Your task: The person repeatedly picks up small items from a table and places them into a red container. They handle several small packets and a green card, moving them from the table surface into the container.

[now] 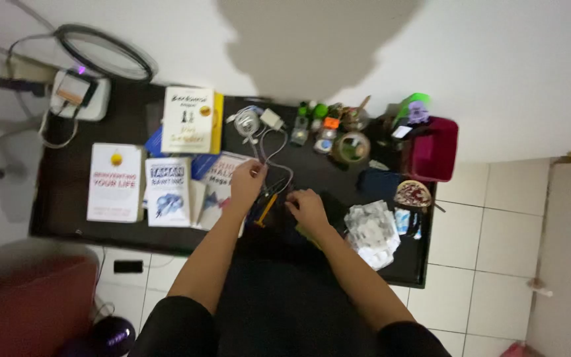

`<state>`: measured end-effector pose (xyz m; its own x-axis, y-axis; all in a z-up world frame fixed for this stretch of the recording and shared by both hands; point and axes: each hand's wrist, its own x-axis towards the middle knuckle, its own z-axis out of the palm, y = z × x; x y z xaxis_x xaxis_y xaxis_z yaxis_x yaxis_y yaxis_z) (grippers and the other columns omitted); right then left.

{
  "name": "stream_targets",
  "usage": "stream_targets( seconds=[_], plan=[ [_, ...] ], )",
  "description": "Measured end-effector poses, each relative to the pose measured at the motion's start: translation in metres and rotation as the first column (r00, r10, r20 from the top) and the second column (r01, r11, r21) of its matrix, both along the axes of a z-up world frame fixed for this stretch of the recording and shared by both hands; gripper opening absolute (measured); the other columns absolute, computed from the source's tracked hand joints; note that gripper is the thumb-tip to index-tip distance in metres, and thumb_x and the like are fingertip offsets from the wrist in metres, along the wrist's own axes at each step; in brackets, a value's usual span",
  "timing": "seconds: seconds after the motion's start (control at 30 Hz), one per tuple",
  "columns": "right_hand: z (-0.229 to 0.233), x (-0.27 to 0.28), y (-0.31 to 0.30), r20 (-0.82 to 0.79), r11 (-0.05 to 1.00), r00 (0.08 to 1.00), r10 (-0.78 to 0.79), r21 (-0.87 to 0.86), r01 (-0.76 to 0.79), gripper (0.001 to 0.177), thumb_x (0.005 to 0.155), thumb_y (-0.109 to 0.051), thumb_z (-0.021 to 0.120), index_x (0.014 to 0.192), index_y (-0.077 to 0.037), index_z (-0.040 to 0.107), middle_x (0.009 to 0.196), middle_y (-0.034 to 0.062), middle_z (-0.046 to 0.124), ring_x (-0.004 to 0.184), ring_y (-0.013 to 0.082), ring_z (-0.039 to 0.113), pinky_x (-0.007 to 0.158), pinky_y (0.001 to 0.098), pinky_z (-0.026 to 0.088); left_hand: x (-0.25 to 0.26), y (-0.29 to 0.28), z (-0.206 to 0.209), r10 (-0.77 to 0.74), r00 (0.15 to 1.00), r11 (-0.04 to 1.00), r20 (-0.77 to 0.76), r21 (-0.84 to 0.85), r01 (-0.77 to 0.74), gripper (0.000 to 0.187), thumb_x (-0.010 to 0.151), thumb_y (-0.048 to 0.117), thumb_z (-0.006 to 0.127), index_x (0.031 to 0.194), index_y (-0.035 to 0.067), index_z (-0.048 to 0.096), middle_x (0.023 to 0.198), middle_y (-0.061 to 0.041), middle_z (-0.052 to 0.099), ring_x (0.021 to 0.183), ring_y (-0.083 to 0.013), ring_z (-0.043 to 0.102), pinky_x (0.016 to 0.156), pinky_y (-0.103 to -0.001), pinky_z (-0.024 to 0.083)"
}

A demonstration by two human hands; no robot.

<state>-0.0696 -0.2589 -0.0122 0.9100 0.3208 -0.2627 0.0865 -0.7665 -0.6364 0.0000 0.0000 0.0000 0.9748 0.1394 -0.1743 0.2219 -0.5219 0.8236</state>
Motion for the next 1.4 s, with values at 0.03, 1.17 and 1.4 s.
stream_targets(
  seconds=[0.03, 1.17, 1.4],
  plan=[
    [-0.002, -0.005, 0.01, -0.002, 1.0, 1.0, 0.016, 0.004, -0.016, 0.021, 0.117, -0.032, 0.086, 0.131, -0.016, 0.09, 0.12, 0.0093, 0.091, 0.125, 0.0368, 0.083, 0.11, 0.0533, 0.067, -0.018, 0.01, -0.004, 0.016, 1.0, 1.0, -0.002, 0.004, -0.016, 0.02, 0.123, 0.029, 0.086, 0.122, 0.01, 0.091, 0.108, -0.014, 0.089, 0.097, -0.0349, 0.09, 0.088, -0.047, 0.073],
    [0.041, -0.035, 0.069, -0.543, 0.156, 0.539, -0.644, 0.596, 0.787, 0.035, 0.109, 0.0, 0.094, 0.141, 0.009, 0.084, 0.114, 0.0207, 0.078, 0.103, 0.0273, 0.085, 0.095, 0.0399, 0.073, -0.086, 0.026, 0.03, -0.127, 0.991, 0.917, -0.042, -0.386, 0.101, 0.066, 0.106, 0.048, 0.105, 0.162, 0.023, 0.082, 0.136, -0.017, 0.092, 0.119, -0.0337, 0.092, 0.103, -0.041, 0.074],
    [0.033, -0.035, 0.025, -0.547, 0.213, 0.566, -0.617, 0.576, 0.789, 0.026, 0.1, 0.001, 0.105, 0.123, 0.003, 0.093, 0.116, 0.0224, 0.093, 0.099, 0.0312, 0.091, 0.093, 0.0455, 0.077, -0.046, -0.042, 0.044, -0.042, 0.978, 0.901, 0.206, -0.414, 0.126, 0.039, 0.111, 0.029, 0.101, 0.147, 0.02, 0.093, 0.109, -0.014, 0.093, 0.098, -0.0317, 0.093, 0.092, -0.042, 0.072]
  ],
)
